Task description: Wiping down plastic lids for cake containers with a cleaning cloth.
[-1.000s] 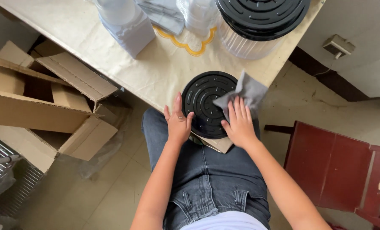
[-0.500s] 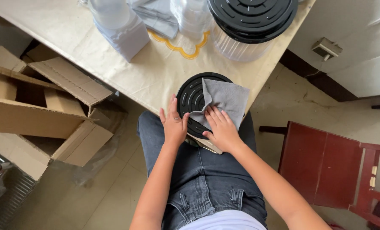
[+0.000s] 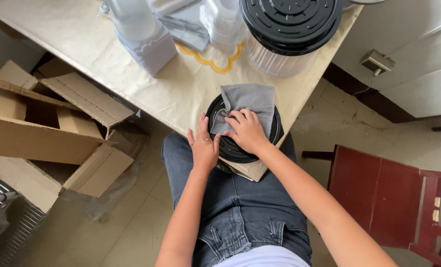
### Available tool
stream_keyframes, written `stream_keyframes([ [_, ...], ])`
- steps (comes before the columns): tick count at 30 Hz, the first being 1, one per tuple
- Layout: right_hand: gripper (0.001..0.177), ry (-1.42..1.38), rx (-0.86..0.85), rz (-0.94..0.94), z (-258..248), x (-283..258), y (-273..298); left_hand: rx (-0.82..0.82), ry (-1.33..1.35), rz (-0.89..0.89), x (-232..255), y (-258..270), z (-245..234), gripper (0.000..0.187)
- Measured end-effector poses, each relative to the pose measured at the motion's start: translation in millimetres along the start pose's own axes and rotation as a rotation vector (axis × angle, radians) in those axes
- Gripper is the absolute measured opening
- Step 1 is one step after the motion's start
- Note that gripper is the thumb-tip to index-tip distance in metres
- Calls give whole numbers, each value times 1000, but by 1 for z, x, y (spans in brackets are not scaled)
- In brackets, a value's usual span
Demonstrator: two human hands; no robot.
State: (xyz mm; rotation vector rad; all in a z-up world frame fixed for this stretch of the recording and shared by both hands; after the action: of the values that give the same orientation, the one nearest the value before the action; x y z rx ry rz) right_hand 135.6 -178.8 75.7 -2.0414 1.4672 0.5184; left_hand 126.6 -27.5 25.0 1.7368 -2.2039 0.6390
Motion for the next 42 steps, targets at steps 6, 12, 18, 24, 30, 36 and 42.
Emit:
stream_keyframes([
  [6, 38, 4, -1, -35, 10, 0, -15, -16, 5, -16, 0, 2, 0, 70],
  [12, 23, -114, 114, 129, 13, 18, -21, -20, -23, -6, 1, 2, 0, 69],
  [18, 16, -155, 92, 85, 21, 28, -24, -22, -46, 14, 4, -1, 0, 70],
  [24, 17, -408, -30, 146, 29, 25, -20, -25, -74, 15, 3, 1, -1, 66],
  [30, 18, -337, -50, 36, 26, 5, 5, -23, -101, 7, 2, 0, 1, 66],
  [36, 56, -155, -16, -51, 21, -12, 19, -28, -52, -17, 2, 2, -2, 70],
  [42, 62, 1, -41, 102, 21, 30, 14, -15, -50, -10, 2, -2, -2, 65],
])
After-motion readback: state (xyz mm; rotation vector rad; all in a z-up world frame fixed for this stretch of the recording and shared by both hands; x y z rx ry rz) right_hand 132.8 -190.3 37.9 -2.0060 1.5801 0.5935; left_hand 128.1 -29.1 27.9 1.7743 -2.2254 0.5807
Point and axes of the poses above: each hand's wrist, its own y-axis away from the middle knuckle, its own z-axis out of the palm, x = y × z, the point moved 9 cm from there along -y, towards the middle knuckle, and after that the axes turned 15 degrees about -y, right-handed, at the moved point
